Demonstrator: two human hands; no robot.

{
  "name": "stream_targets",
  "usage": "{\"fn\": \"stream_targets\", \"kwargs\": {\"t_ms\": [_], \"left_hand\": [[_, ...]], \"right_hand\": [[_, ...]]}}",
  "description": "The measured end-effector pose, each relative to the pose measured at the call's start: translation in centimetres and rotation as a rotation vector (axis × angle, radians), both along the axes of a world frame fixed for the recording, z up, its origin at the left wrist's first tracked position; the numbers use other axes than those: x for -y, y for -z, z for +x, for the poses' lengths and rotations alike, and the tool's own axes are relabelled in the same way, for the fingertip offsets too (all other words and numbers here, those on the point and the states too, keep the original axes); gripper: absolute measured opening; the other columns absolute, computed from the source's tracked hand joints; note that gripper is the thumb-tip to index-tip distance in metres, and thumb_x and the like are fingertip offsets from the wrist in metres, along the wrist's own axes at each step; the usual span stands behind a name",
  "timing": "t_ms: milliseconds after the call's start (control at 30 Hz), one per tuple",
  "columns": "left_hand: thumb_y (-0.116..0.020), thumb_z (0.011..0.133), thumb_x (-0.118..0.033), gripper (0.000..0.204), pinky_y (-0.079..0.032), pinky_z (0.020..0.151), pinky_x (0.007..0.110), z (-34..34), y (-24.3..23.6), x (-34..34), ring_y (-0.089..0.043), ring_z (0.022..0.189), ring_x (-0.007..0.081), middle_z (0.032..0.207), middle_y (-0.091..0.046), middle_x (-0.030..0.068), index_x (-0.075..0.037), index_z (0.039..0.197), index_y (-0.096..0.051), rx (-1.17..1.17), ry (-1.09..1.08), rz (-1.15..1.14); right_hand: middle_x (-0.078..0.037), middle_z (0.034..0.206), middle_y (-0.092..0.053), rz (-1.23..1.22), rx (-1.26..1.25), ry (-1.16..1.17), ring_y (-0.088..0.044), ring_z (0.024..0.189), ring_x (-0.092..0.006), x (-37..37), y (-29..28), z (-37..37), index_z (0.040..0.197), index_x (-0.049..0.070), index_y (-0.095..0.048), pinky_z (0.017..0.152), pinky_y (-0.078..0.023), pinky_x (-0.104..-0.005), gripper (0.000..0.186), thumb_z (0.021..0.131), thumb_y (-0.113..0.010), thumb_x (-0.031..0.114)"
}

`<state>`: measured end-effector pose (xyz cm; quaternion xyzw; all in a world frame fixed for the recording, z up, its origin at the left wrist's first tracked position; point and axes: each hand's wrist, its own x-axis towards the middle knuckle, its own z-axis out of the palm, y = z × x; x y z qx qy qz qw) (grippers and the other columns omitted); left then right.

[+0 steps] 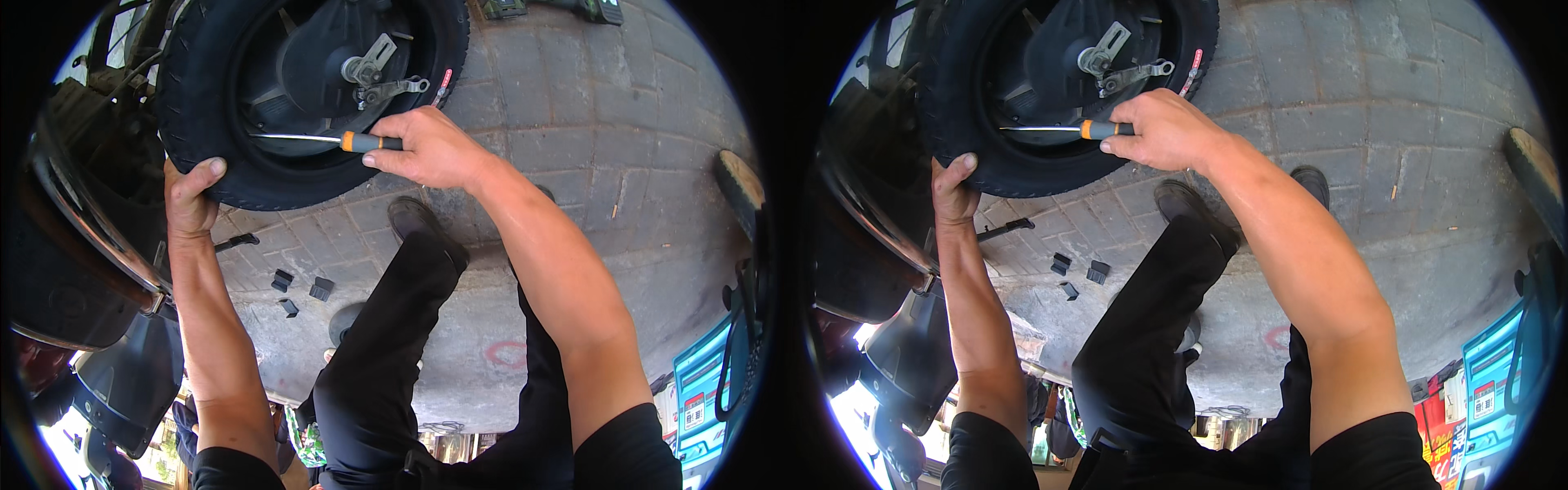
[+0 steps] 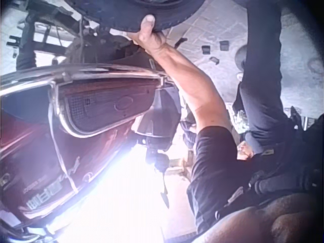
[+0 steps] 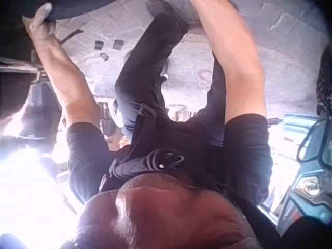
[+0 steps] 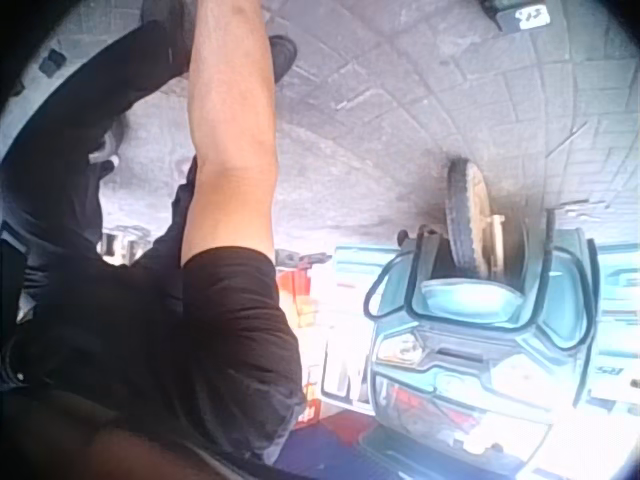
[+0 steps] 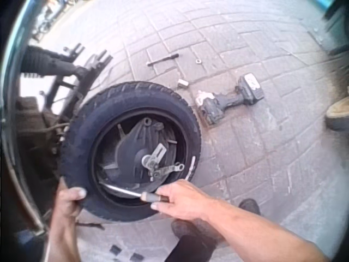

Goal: The person unwraps a new tire, places it onto a wheel rim, and uses a screwdriver to pry the tire bead into place around the rim.

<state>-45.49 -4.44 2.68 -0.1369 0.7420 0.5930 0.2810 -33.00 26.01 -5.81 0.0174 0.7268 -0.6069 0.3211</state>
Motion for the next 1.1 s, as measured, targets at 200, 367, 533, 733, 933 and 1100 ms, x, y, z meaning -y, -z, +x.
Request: {"fn": "stream_targets", "kwargs": {"t_ms": [200, 367, 533, 733, 933, 1100], "left_hand": [[-0.075, 0.064, -0.010, 0.082, -0.046, 0.105, 0.035, -0.2, 0.1, -0.3, -0.062, 0.116, 0.0254, 0.130, -0.064, 0.0141, 0.008, 0.140, -0.050, 0.018, 0.004, 0.017], [-0.078, 0.064, -0.011, 0.082, -0.048, 0.102, 0.034, -0.3, -1.0, -1.8, -0.064, 0.113, 0.0254, 0.128, -0.065, 0.0145, 0.008, 0.139, -0.052, 0.009, 0.029, -0.066], [-0.088, 0.062, -0.019, 0.097, -0.044, 0.106, 0.037, 0.1, -3.5, -5.5, -0.058, 0.121, 0.0303, 0.132, -0.058, 0.0226, 0.004, 0.145, -0.043, -0.284, 0.058, -0.413], [-0.080, 0.072, -0.059, 0.090, -0.044, 0.105, 0.045, -2.5, -3.0, -9.0, -0.055, 0.127, 0.0404, 0.134, -0.058, 0.0283, 0.002, 0.134, -0.057, -0.478, 0.233, -0.798], [-0.066, 0.082, -0.067, 0.084, -0.045, 0.101, 0.045, -2.6, -1.8, -8.5, -0.062, 0.116, 0.0419, 0.122, -0.067, 0.0268, 0.003, 0.127, -0.063, -0.611, 0.200, -0.875], [-0.068, 0.085, -0.060, 0.083, -0.037, 0.111, 0.043, -3.5, -1.9, -8.2, -0.052, 0.131, 0.0406, 0.140, -0.055, 0.0283, 0.005, 0.136, -0.056, -0.543, 0.198, -0.694]], "right_hand": [[-0.014, 0.069, -0.064, 0.025, -0.086, 0.034, -0.063, 0.065, -0.0264, 1.3, 0.3, -1.6, 0.101, 0.002, -0.073, 0.065, -0.049, -0.0383, 0.031, 0.086, -0.076, 0.029], [-0.019, 0.073, -0.067, 0.064, 0.101, 0.079, -0.066, 0.075, -0.0380, 2.8, -2.6, -2.0, 0.095, 0.002, -0.073, 0.072, -0.051, -0.0459, 0.032, 0.086, -0.073, 0.033], [-0.022, 0.082, -0.070, 0.183, 0.175, 0.072, -0.068, 0.085, -0.0398, 3.7, -6.4, -2.6, 0.100, 0.002, -0.072, 0.078, -0.052, -0.0462, 0.035, 0.089, -0.071, 0.034], [-0.024, 0.087, -0.070, 0.265, 0.327, 0.107, -0.068, 0.090, -0.0402, 4.2, -9.6, -3.7, 0.108, 0.002, -0.072, 0.083, -0.052, -0.0455, 0.039, 0.089, -0.071, 0.036], [-0.024, 0.091, -0.071, 0.230, 0.432, 0.154, -0.068, 0.093, -0.0404, 5.8, -11.4, -3.4, 0.100, -0.003, -0.073, 0.085, -0.052, -0.0443, 0.042, 0.088, -0.070, 0.037], [-0.006, 0.065, -0.057, -0.014, 0.663, 0.364, -0.054, 0.055, -0.0176, 7.8, -12.2, -4.2, 0.094, -0.005, -0.067, 0.050, -0.043, -0.0353, 0.038, 0.093, -0.069, 0.033]]}}
